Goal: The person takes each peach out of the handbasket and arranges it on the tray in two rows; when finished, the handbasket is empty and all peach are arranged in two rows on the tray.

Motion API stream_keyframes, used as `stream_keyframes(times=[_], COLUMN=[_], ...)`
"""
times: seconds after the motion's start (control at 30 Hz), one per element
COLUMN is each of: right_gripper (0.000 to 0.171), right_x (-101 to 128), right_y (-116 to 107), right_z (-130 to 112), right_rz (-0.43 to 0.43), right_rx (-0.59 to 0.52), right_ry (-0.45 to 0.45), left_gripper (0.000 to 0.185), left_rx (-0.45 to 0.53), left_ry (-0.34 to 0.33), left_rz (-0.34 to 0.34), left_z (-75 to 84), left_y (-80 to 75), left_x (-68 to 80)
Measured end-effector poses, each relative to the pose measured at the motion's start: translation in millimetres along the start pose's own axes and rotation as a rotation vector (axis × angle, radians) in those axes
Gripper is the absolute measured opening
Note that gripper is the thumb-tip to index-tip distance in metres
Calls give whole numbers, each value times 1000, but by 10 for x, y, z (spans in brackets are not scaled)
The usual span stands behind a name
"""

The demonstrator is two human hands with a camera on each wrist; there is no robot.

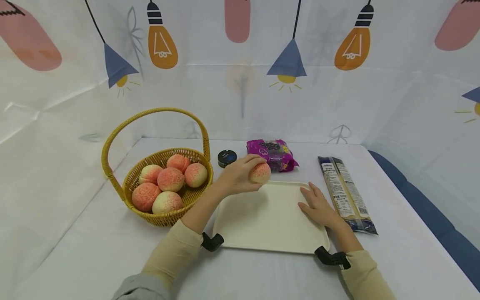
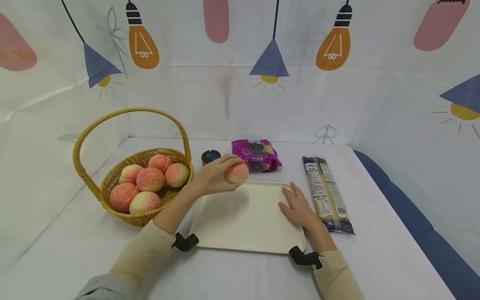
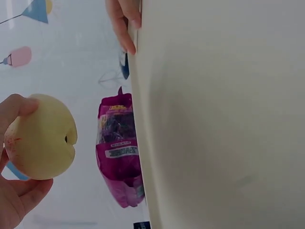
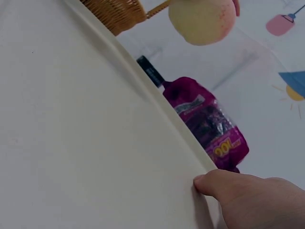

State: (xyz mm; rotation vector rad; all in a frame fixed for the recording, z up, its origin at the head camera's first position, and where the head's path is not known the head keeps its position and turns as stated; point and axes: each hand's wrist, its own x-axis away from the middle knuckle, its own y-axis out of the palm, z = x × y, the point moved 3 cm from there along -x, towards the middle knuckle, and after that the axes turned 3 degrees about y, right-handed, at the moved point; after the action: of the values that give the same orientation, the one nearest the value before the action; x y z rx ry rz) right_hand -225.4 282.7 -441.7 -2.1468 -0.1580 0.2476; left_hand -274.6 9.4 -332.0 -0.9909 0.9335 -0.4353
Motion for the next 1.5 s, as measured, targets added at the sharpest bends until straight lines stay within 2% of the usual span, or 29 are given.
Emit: stream_keyframes(times=[0.1, 0.43, 0.73, 0.83, 1.0, 1.23, 1.5], right_gripper=[57, 58, 58, 57, 56, 55, 50], right_x=[7, -19, -18, -18, -18, -18, -14], right_y=[2, 0, 24, 24, 15, 5, -13], right_z=[0, 28, 34, 33, 38, 37, 17], right_rz=[-1, 8, 10, 13, 17, 29, 43], right_rx=[0, 9, -9, -1, 1, -2, -9], right_ry=[6, 2, 13, 9, 9, 0, -26], left_gripper=[65, 65, 64, 65, 66, 66, 64], left_rx=[23, 89, 115, 125, 144, 163, 158], left_ry=[-26, -41, -71, -58, -17, 16, 35], left_rz=[-32, -127, -204, -241, -259, -325, -341], left_z=[-2, -2, 35, 79, 144, 184, 239], left_y=[78, 340, 564, 630, 730, 885, 998], left_x=[-71, -333, -467, -505, -571, -604, -623])
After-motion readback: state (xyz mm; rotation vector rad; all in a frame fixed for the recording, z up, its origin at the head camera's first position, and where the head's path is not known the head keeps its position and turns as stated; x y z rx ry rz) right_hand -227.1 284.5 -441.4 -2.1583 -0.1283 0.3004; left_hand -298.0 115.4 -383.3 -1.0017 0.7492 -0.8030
